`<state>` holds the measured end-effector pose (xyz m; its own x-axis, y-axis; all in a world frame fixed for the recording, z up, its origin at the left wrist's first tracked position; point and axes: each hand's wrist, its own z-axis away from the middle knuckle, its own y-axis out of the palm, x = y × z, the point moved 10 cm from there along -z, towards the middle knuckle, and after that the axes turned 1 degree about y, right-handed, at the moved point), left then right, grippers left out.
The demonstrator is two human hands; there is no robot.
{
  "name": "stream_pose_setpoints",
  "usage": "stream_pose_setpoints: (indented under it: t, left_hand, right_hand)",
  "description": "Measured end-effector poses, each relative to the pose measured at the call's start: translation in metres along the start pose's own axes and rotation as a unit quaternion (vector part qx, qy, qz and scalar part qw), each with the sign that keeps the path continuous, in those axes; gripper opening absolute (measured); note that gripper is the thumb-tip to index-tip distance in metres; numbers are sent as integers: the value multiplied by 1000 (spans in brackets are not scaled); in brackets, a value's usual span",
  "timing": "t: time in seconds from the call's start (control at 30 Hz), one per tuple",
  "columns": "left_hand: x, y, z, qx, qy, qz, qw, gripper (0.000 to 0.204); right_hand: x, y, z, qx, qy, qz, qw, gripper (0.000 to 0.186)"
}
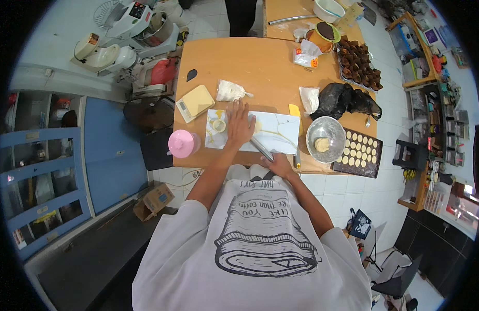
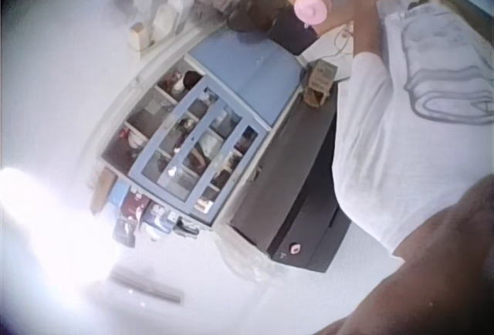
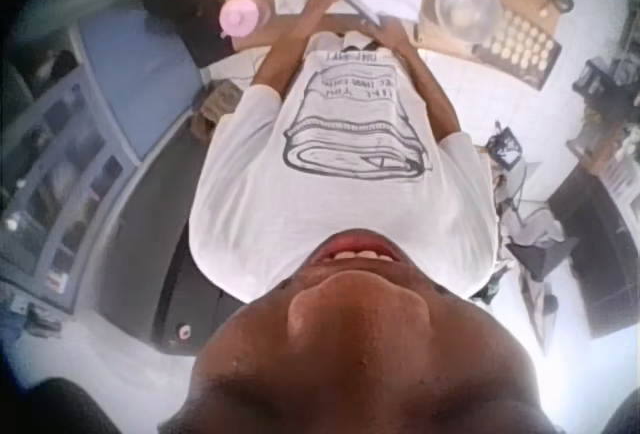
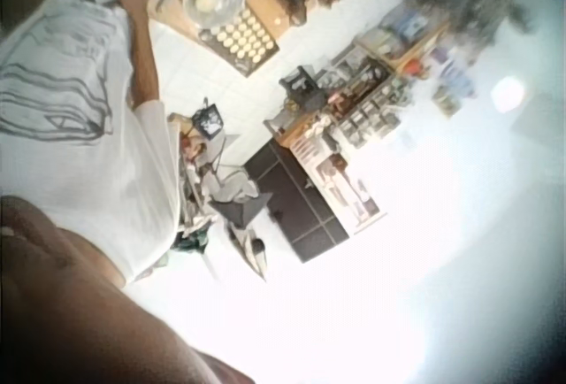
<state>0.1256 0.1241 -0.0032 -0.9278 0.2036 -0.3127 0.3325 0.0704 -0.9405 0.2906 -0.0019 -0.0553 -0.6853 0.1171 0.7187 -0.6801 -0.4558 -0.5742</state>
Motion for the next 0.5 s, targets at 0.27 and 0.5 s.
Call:
stream_pose_setpoints:
  t: [0.27, 0.5]
  left_hand:
    - [59, -41, 6, -178, -219, 456, 844, 49]
    - [22, -29, 6, -39, -115, 249, 961, 53]
  right_hand:
    - [-16, 11, 10, 147, 136, -229, 952, 48]
    - [-24, 20, -9, 136, 64, -109, 983, 50]
